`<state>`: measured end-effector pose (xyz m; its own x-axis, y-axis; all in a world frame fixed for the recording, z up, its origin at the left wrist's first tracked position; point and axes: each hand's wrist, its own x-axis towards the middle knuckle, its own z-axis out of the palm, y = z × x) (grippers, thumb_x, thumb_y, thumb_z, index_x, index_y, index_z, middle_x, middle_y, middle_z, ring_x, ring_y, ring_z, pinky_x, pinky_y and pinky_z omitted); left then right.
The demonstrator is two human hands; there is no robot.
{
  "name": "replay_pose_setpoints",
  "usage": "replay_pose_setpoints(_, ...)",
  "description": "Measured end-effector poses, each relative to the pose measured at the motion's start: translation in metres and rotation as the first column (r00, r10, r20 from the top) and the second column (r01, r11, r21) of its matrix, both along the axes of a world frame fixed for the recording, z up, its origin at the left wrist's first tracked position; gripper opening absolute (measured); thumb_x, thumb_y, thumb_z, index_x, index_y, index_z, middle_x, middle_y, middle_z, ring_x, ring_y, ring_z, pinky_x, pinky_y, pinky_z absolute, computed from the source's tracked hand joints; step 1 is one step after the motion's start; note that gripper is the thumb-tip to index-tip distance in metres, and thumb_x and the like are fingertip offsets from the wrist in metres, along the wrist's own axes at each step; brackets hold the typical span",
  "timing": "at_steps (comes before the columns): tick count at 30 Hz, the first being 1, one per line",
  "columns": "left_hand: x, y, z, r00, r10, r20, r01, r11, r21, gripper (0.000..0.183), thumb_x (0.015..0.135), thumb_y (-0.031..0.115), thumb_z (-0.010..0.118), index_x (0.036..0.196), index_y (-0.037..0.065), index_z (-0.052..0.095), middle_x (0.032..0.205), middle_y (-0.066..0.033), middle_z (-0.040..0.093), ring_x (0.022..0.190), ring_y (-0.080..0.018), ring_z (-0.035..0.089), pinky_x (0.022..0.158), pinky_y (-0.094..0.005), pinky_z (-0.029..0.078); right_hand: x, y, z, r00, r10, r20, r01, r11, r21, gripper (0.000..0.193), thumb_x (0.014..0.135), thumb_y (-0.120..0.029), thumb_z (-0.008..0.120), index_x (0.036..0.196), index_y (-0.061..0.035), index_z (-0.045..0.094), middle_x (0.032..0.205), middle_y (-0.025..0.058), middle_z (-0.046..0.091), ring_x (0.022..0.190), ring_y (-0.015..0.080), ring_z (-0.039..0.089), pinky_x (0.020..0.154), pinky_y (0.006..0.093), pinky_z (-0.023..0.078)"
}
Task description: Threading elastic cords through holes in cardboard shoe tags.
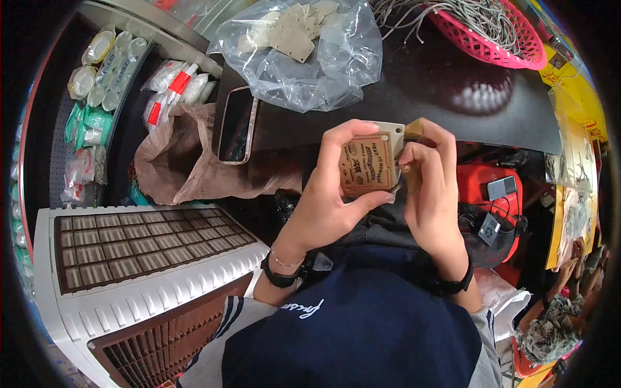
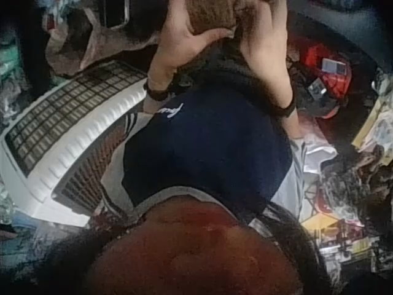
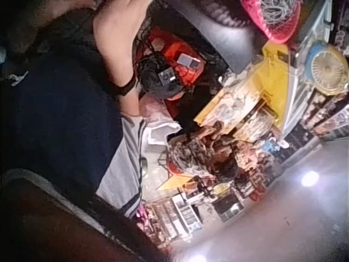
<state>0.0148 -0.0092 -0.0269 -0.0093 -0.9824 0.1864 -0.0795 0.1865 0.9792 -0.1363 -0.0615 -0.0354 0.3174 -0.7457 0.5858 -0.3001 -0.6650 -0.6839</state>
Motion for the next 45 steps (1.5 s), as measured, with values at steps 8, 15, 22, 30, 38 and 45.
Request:
replay_pose_setpoints(8, 0.004, 0.001, 0.000, 0.981, -0.039, -0.192, 0.044, 0.999, 0.020, 0.078, 0.069, -0.014, 0.071, 0.133, 0.009, 0.031, 0.130, -0.0078, 0.036, 0.119, -0.0164, 0.044, 0.095, -0.0299, 0.046, -0.008, 0.000, 0.005, 0.987, 0.127, 0.095, -0.130, 0.991, 0.024, 0.025, 0.073, 0.007, 0.063, 0.098, 0.0004, 0.061, 0.101, 0.0141, 0.059, 0.085, 0.0292, 0.061, 0.074, 0.0354, 0.050)
replay_pose_setpoints(15, -0.002, 0.004, -0.001, 0.998, 0.069, -0.001, -0.069, 0.997, -0.046, 0.071, 0.070, -0.014, 0.070, 0.129, 0.007, 0.036, 0.128, -0.0095, 0.041, 0.116, -0.0192, 0.048, 0.091, -0.0310, 0.048, -0.010, 0.000, 0.005, 0.996, 0.039, -0.078, -0.050, 0.987, -0.152, 0.036, 0.063, 0.001, 0.063, 0.099, -0.0002, 0.063, 0.101, 0.0123, 0.057, 0.081, 0.0262, 0.057, 0.068, 0.0326, 0.047)
replay_pose_setpoints(22, -0.006, 0.002, -0.001, 0.965, 0.096, 0.243, -0.059, 0.986, -0.153, 0.075, 0.069, -0.016, 0.068, 0.131, 0.006, 0.032, 0.127, -0.0078, 0.038, 0.115, -0.0175, 0.048, 0.093, -0.0296, 0.048, -0.001, 0.000, 0.000, 0.977, -0.072, -0.202, 0.059, 0.996, -0.070, 0.022, 0.074, -0.005, 0.060, 0.095, -0.0020, 0.061, 0.102, 0.0109, 0.052, 0.085, 0.0269, 0.054, 0.073, 0.0354, 0.045)
replay_pose_setpoints(30, -0.009, -0.002, 0.001, 0.917, 0.222, 0.331, -0.189, 0.973, -0.130, 0.072, 0.070, -0.008, 0.073, 0.130, 0.006, 0.035, 0.123, -0.0092, 0.045, 0.113, -0.0183, 0.048, 0.094, -0.0316, 0.044, 0.000, -0.002, -0.012, 0.991, -0.060, -0.122, 0.048, 0.994, -0.099, 0.021, 0.077, 0.007, 0.061, 0.096, 0.0005, 0.053, 0.107, 0.0148, 0.050, 0.080, 0.0270, 0.058, 0.068, 0.0328, 0.049)
replay_pose_setpoints(38, 0.025, -0.004, -0.009, 0.861, 0.321, 0.396, -0.283, 0.947, -0.153, 0.073, 0.071, -0.007, 0.073, 0.131, 0.007, 0.035, 0.121, -0.0071, 0.045, 0.110, -0.0164, 0.050, 0.093, -0.0298, 0.045, -0.065, -0.024, 0.012, 0.379, 0.116, 0.918, -0.769, 0.592, 0.243, 0.045, 0.092, -0.011, 0.057, 0.129, 0.0069, 0.039, 0.126, 0.0191, 0.049, 0.085, 0.0136, 0.054, 0.078, 0.0252, 0.048)
replay_pose_setpoints(45, 0.028, 0.000, -0.012, 0.932, 0.213, 0.294, -0.230, 0.973, 0.025, 0.069, 0.070, -0.007, 0.073, 0.128, 0.007, 0.037, 0.122, -0.0086, 0.047, 0.113, -0.0196, 0.052, 0.095, -0.0317, 0.044, -0.132, -0.065, 0.026, 0.455, -0.268, 0.849, -0.039, 0.947, 0.320, 0.036, 0.096, -0.009, 0.046, 0.126, 0.0123, 0.043, 0.131, 0.0273, 0.046, 0.121, 0.0339, 0.049, 0.110, 0.0402, 0.033)
